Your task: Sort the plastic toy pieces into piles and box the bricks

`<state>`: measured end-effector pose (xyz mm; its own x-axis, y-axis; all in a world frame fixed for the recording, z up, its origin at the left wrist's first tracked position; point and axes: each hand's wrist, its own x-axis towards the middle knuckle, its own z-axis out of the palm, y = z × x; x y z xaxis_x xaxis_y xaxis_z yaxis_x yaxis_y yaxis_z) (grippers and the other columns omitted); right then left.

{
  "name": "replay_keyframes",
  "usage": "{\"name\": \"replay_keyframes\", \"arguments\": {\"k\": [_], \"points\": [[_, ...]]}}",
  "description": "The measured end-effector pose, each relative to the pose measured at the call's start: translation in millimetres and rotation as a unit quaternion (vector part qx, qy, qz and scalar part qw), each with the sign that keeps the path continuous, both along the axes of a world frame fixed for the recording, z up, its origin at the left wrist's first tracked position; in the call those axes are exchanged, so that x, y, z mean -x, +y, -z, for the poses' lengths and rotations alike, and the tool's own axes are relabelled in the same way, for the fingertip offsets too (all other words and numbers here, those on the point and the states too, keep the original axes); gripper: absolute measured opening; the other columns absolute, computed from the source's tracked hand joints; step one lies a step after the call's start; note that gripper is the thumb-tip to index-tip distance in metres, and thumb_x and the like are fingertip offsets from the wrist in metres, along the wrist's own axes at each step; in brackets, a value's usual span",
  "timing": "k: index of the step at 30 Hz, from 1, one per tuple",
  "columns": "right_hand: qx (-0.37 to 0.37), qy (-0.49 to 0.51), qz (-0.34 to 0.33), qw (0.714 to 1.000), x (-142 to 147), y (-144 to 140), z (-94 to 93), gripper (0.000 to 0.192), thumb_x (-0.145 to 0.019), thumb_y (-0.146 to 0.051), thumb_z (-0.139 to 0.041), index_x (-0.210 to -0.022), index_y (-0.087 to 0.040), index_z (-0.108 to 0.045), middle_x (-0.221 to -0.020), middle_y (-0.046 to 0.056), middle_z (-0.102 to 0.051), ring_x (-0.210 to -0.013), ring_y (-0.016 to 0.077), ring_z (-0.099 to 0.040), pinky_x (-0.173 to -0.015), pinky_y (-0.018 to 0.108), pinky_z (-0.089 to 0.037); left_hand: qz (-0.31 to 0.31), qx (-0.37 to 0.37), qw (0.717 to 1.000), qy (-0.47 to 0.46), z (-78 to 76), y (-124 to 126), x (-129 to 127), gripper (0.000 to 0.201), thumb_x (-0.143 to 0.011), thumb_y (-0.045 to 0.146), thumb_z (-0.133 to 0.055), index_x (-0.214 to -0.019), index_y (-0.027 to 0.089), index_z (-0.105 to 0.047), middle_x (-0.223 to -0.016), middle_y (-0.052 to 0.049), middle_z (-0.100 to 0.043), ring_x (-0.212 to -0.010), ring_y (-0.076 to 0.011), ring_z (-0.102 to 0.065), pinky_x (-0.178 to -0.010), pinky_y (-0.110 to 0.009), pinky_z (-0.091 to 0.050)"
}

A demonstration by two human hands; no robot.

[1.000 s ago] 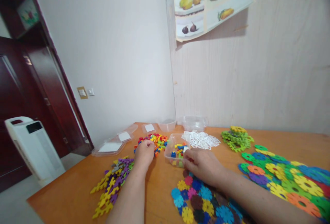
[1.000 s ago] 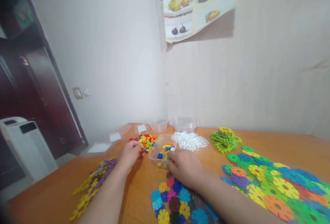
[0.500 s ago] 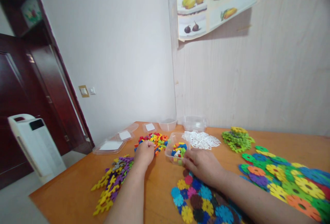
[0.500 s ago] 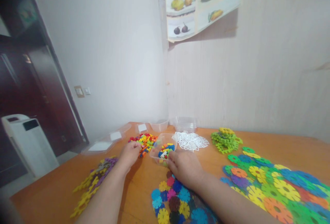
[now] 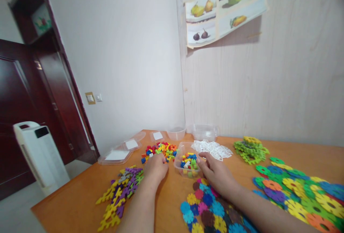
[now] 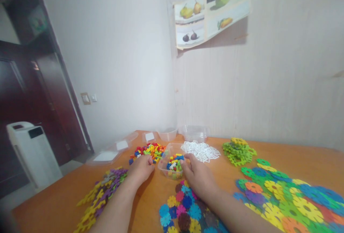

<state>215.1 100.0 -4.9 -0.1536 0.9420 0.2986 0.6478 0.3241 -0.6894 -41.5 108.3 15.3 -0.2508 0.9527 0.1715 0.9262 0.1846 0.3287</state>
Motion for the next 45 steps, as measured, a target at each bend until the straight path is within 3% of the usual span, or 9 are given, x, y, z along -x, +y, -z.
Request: {"name": "replay_keyframes", "arguments": {"k": [9,14,16,19,23,29,39,42,45], "points": [[0.057,0.167,-0.008,0.984,1.4,12.9,10.6,0.052,-0.093,-0.061,-0.039,-0.124,-0.022,-0.054,-0.060,-0.004,-0.058,-0.055,0.0179,-0.063,-0.050,0.025,-0.042,0.001,-0.080,0.987,-0.140,1.8,7.0,0.9,0.005,-0.071,0.019,-0.059,-0.071,0.020,-0.064,-0.072,-0.004,-0.069,-0.067,-0.0185,-0.060,-0.060,-0.026,-0.035],[0.062,0.176,-0.012,0.982,2.2,17.6,17.3,0.046,-0.093,-0.055,-0.043,-0.122,-0.022,-0.054,-0.059,-0.005,-0.057,-0.052,0.0160,-0.061,-0.047,0.024,-0.040,0.083,-0.169,0.880,-0.436,-10.6,5.3,-7.9,0.034,-0.076,0.039,-0.064,-0.100,0.015,-0.069,-0.088,-0.007,-0.073,-0.076,-0.0178,-0.064,-0.069,-0.026,-0.045],[0.064,0.170,-0.011,0.983,1.4,18.6,18.2,0.042,-0.093,-0.051,-0.045,-0.122,-0.022,-0.054,-0.059,-0.005,-0.058,-0.052,0.0159,-0.062,-0.047,0.023,-0.040,0.101,-0.174,0.855,-0.478,-13.6,4.7,-8.2,0.043,-0.078,0.044,-0.063,-0.110,0.015,-0.067,-0.097,-0.008,-0.073,-0.081,-0.0181,-0.065,-0.072,-0.026,-0.047],[0.074,0.150,-0.005,0.986,-0.7,19.0,16.6,0.030,-0.092,-0.044,-0.047,-0.111,-0.022,-0.055,-0.060,-0.004,-0.060,-0.054,0.0160,-0.063,-0.049,0.023,-0.040,0.068,-0.172,0.903,-0.389,-8.8,7.3,-1.6,0.031,-0.081,0.038,-0.058,-0.101,0.016,-0.069,-0.091,-0.007,-0.074,-0.079,-0.0184,-0.065,-0.070,-0.026,-0.046],[0.081,0.107,0.011,0.991,-3.3,16.7,11.4,0.015,-0.091,-0.034,-0.046,-0.092,-0.022,-0.055,-0.061,-0.002,-0.063,-0.056,0.0150,-0.064,-0.052,0.023,-0.039,0.024,-0.104,0.985,-0.138,0.9,8.9,7.2,0.014,-0.081,0.028,-0.056,-0.076,0.020,-0.067,-0.078,-0.005,-0.072,-0.073,-0.0190,-0.064,-0.065,-0.026,-0.040],[0.076,0.034,0.013,0.996,-3.2,13.5,6.5,0.014,-0.089,-0.029,-0.049,-0.088,-0.021,-0.060,-0.067,0.001,-0.068,-0.063,0.0156,-0.062,-0.054,0.024,-0.033,-0.016,0.002,0.999,0.032,-9.0,-3.5,-2.4,0.010,-0.075,0.029,-0.062,-0.072,0.022,-0.068,-0.084,-0.010,-0.074,-0.081,-0.0266,-0.068,-0.067,-0.030,-0.041],[0.081,0.006,0.013,0.997,-3.1,9.9,-1.3,0.016,-0.086,-0.029,-0.051,-0.090,-0.021,-0.064,-0.075,0.002,-0.069,-0.069,0.0167,-0.060,-0.057,0.024,-0.031,-0.044,0.010,0.999,-0.005,-7.5,1.9,0.5,0.012,-0.075,0.028,-0.061,-0.067,0.021,-0.067,-0.073,-0.009,-0.072,-0.077,-0.0270,-0.067,-0.066,-0.031,-0.042],[0.086,0.001,0.017,0.996,-2.5,9.3,-2.4,0.016,-0.085,-0.029,-0.052,-0.091,-0.021,-0.064,-0.076,0.003,-0.070,-0.070,0.0172,-0.061,-0.057,0.025,-0.031,-0.037,-0.039,0.989,-0.135,-9.0,3.2,-0.4,0.018,-0.078,0.032,-0.058,-0.070,0.019,-0.067,-0.064,-0.005,-0.067,-0.064,-0.0203,-0.062,-0.059,-0.028,-0.039],[0.087,0.001,0.016,0.996,-2.0,9.3,-2.9,0.017,-0.084,-0.028,-0.051,-0.091,-0.020,-0.065,-0.077,0.003,-0.070,-0.072,0.0175,-0.062,-0.058,0.024,-0.031,0.024,-0.108,0.932,-0.345,-18.5,-0.3,-8.3,0.031,-0.080,0.041,-0.059,-0.094,0.016,-0.071,-0.071,-0.004,-0.068,-0.062,-0.0151,-0.059,-0.058,-0.024,-0.041]]}}
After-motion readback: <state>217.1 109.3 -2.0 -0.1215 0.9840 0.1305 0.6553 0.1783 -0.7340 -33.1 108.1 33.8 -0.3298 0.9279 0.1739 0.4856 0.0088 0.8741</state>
